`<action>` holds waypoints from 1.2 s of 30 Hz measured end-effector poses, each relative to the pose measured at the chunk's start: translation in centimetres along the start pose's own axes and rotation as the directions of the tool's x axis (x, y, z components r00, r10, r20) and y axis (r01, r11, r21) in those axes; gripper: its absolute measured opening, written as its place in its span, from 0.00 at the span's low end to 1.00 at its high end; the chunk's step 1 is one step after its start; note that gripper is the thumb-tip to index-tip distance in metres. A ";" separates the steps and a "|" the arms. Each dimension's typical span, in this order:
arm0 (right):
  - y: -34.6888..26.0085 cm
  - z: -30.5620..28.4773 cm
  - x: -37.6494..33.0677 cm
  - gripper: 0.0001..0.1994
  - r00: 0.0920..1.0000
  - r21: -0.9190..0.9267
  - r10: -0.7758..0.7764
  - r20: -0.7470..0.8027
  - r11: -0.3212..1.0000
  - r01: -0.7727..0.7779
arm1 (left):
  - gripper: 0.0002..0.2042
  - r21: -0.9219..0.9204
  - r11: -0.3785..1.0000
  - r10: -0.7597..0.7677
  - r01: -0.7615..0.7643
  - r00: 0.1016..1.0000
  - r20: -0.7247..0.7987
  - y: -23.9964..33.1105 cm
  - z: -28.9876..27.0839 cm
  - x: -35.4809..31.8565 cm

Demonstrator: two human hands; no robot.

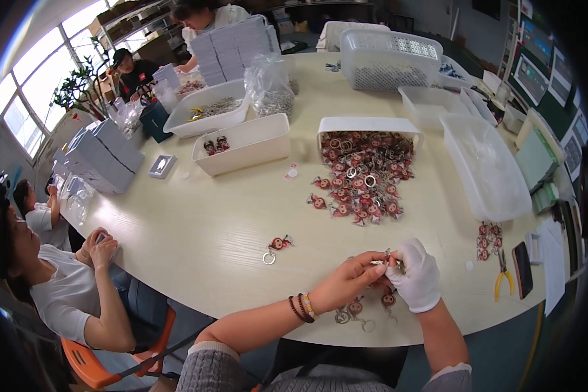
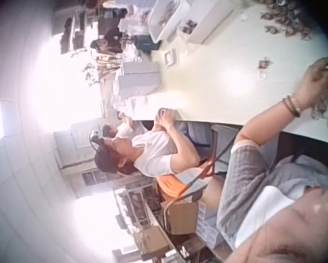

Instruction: The person points at a display board, then picks up keychains from the table, wipes them with a gloved hand, and sets them on the table.

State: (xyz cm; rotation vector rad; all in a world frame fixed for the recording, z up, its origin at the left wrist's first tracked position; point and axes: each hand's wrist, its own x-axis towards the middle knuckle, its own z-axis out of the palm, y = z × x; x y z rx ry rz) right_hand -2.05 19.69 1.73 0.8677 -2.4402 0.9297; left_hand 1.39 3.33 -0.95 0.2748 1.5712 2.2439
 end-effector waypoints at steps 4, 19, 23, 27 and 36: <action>-0.2 0.9 0.2 0.10 0.998 -0.003 -0.063 -0.021 0.998 0.063 | 0.18 -0.100 0.995 0.008 -0.009 1.000 -0.007 -0.5 -1.0 0.0; 0.7 -0.2 -0.5 0.10 0.958 0.352 0.185 0.218 0.901 -0.254 | 0.15 -0.006 1.000 -0.020 0.020 0.999 -0.038 0.5 0.4 -0.4; 0.7 -1.1 -0.2 0.11 0.967 0.304 0.120 0.223 0.934 -0.186 | 0.13 -0.070 0.997 -0.034 0.028 0.996 -0.088 0.1 0.5 0.4; -0.1 -0.6 0.4 0.13 0.901 0.541 -0.084 0.426 0.822 -0.179 | 0.13 -0.291 0.954 -0.007 -0.073 0.964 -0.267 1.6 -2.4 0.8; 4.3 -5.2 4.9 0.06 0.775 0.728 0.421 0.472 0.309 -0.612 | 0.14 -0.632 0.775 -0.050 -0.010 0.996 -0.076 1.9 -5.3 1.7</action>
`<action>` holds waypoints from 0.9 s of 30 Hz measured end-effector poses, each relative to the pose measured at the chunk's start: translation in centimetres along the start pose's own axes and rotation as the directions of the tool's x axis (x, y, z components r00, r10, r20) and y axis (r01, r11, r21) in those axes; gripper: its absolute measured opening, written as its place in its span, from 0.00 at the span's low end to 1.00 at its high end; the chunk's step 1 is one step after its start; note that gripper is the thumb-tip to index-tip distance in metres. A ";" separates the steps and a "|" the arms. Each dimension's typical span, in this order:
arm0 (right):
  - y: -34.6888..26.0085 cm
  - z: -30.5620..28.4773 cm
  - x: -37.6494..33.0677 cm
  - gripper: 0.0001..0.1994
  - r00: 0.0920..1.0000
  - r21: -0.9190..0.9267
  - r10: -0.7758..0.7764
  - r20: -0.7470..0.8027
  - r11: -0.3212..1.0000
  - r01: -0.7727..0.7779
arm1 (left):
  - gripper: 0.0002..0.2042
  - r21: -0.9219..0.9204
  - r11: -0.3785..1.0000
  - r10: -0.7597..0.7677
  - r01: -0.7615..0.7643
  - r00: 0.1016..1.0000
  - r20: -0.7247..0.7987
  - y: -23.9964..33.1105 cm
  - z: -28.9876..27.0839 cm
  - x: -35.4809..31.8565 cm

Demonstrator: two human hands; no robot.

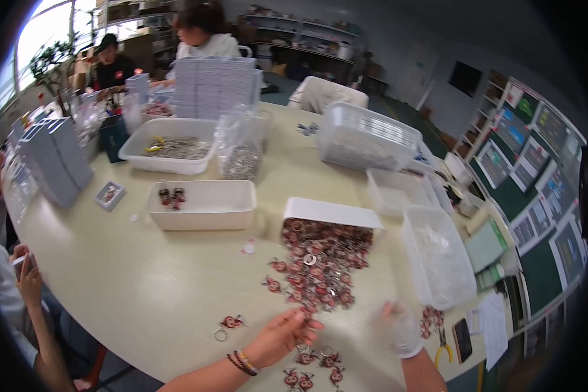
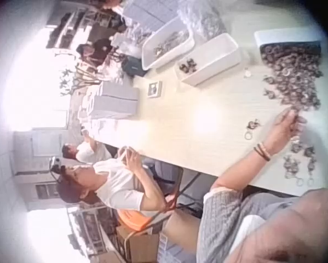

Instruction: The person points at a display board, then picks up keychains from the table, wipes them with a gloved hand, and sets them on the table.

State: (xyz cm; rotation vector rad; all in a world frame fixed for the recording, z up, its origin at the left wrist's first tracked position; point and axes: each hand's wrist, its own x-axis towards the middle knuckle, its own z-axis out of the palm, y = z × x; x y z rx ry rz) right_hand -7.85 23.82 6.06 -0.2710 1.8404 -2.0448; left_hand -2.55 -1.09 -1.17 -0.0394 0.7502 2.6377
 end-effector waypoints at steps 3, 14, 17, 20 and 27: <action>-2.8 1.7 3.1 0.04 0.989 0.152 -0.059 -0.132 0.985 0.079 | 0.15 0.009 0.997 -0.080 0.080 0.996 0.046 -1.1 -1.4 -0.7; -4.6 -0.8 9.7 0.10 0.989 0.327 -0.069 -0.133 0.939 0.109 | 0.13 -0.085 0.990 -0.114 0.114 0.993 0.016 -0.6 0.3 -0.8; -4.1 0.5 10.3 0.11 0.983 0.267 0.002 -0.184 0.962 0.048 | 0.11 -0.085 0.990 -0.106 0.109 0.994 0.035 -1.0 0.0 -0.6; -4.2 2.2 10.7 0.08 0.984 0.183 -0.006 -0.180 0.982 0.040 | 0.10 -0.107 0.990 -0.091 0.094 0.995 0.031 -1.1 -0.2 -0.3; -3.8 4.5 10.8 0.08 0.991 0.081 -0.015 -0.131 0.996 0.025 | 0.14 -0.043 0.987 -0.153 0.157 0.984 0.090 -1.9 -2.6 -0.5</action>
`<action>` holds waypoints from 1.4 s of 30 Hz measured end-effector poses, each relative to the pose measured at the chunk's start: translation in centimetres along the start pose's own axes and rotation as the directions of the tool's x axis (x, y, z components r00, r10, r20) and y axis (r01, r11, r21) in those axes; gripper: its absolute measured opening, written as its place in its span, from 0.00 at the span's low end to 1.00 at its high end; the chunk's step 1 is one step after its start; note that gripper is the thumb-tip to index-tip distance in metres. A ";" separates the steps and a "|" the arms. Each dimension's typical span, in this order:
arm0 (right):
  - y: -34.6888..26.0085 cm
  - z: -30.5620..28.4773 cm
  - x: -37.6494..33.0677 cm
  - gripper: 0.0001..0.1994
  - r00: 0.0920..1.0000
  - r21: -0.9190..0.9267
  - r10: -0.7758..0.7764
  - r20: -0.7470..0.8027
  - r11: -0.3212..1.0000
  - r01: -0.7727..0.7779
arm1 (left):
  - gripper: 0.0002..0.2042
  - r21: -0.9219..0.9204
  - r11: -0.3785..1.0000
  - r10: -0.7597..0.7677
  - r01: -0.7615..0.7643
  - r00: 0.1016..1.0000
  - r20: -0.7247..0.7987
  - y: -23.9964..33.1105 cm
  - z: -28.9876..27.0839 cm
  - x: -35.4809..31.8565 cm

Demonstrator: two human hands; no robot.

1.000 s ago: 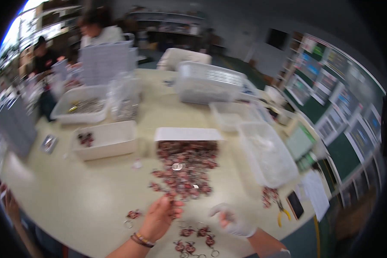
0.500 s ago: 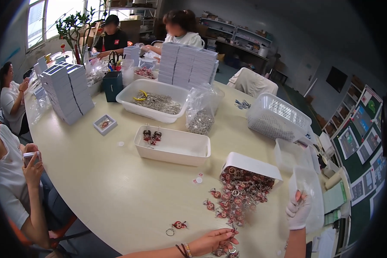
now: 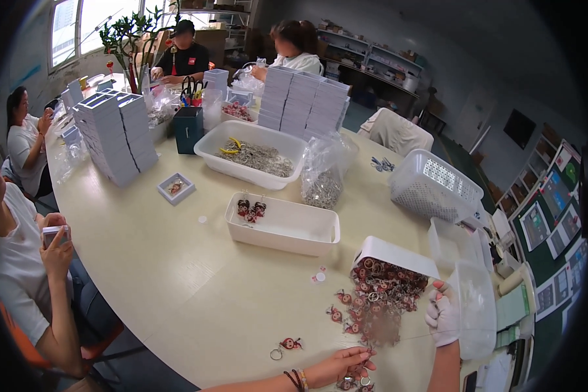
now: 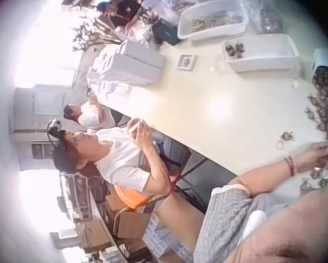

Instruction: The person points at a display board, then picks up keychains from the table, wipes them with a gloved hand, and sets them on the table.

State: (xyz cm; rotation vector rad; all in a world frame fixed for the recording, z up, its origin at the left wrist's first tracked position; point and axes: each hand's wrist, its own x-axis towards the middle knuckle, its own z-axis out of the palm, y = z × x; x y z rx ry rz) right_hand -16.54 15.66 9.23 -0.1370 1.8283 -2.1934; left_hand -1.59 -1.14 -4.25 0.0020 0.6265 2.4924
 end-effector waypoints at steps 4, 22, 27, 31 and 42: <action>1.0 -0.5 -1.4 0.09 0.995 -0.098 0.019 -0.099 0.995 -0.029 | 0.16 0.007 1.000 0.001 -0.001 0.999 0.047 0.3 -0.6 0.2; -18.9 -20.4 -7.1 0.26 0.495 -0.737 -0.706 -0.507 0.652 0.176 | 0.14 0.153 0.985 0.104 -0.082 0.985 -0.138 0.9 2.1 0.0; -29.3 -28.4 -2.7 0.32 0.297 -0.882 -0.832 -0.468 0.418 -0.219 | 0.12 0.146 0.988 0.061 -0.040 0.988 -0.142 1.4 3.0 0.0; -32.2 -27.4 0.0 0.32 0.306 -0.843 -0.825 -0.476 0.329 -0.425 | 0.10 0.218 0.976 0.056 -0.009 0.976 -0.211 2.6 3.8 -0.2; -35.1 -34.6 2.7 0.39 0.249 -0.790 -0.818 -0.518 0.347 -0.506 | 0.13 0.197 0.977 -0.042 0.086 0.975 -0.218 2.3 1.6 0.8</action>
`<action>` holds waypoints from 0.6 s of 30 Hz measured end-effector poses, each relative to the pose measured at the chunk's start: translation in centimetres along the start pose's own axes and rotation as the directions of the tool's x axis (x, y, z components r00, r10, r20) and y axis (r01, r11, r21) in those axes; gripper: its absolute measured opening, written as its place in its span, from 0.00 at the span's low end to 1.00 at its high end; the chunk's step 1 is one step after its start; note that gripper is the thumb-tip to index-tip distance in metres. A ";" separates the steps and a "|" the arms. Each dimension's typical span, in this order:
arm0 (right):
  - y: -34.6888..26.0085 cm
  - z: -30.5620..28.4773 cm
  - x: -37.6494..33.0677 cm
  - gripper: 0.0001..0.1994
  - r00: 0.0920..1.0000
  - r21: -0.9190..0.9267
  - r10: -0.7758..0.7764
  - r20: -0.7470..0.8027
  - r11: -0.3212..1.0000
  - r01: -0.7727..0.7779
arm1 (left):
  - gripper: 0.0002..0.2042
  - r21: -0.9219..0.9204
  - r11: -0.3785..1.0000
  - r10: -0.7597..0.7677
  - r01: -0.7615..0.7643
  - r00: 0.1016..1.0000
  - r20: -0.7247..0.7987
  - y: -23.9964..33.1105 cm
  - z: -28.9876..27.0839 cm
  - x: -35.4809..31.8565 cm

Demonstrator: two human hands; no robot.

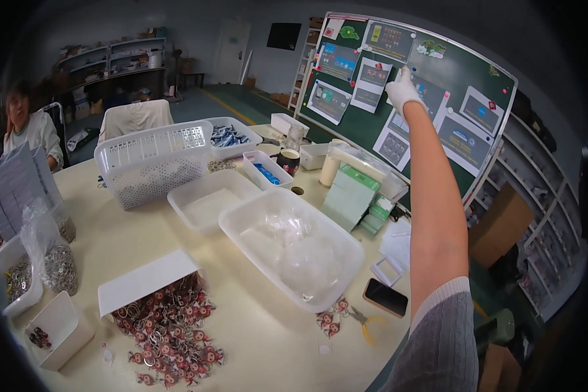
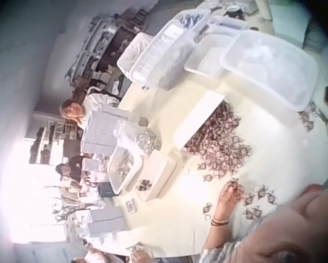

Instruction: The person points at a display board, then picks up keychains from the table, wipes them with a gloved hand, and sets them on the table.

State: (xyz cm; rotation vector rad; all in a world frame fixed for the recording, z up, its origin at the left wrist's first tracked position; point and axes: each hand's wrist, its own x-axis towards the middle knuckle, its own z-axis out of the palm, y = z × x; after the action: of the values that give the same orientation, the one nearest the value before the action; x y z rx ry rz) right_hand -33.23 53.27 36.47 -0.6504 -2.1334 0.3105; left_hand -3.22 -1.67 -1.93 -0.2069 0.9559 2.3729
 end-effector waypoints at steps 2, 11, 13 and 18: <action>0.0 0.5 -0.1 0.39 1.000 -0.007 0.018 0.022 1.000 -0.018 | 0.13 0.001 1.000 -0.005 0.005 1.000 -0.003 0.1 0.3 0.0; -1.5 1.8 -0.7 0.38 0.998 -0.024 0.051 0.021 0.998 -0.050 | 0.12 0.054 0.998 -0.043 0.044 0.999 -0.029 0.6 0.7 -0.5; -1.7 1.5 -0.8 0.38 0.998 0.003 0.038 0.049 0.999 -0.038 | 0.11 0.049 0.998 -0.038 0.039 0.999 -0.020 0.5 0.6 -0.5; -2.6 0.6 -1.5 0.38 0.998 -0.028 0.046 0.039 0.999 -0.045 | 0.11 0.067 0.997 -0.031 0.031 1.000 -0.005 0.6 0.6 -0.6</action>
State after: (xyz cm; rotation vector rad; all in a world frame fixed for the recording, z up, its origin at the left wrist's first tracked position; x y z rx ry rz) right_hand -33.81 50.31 36.21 -0.7142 -2.1662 0.3225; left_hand -2.97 -1.85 -0.91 -0.1990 1.0254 2.3090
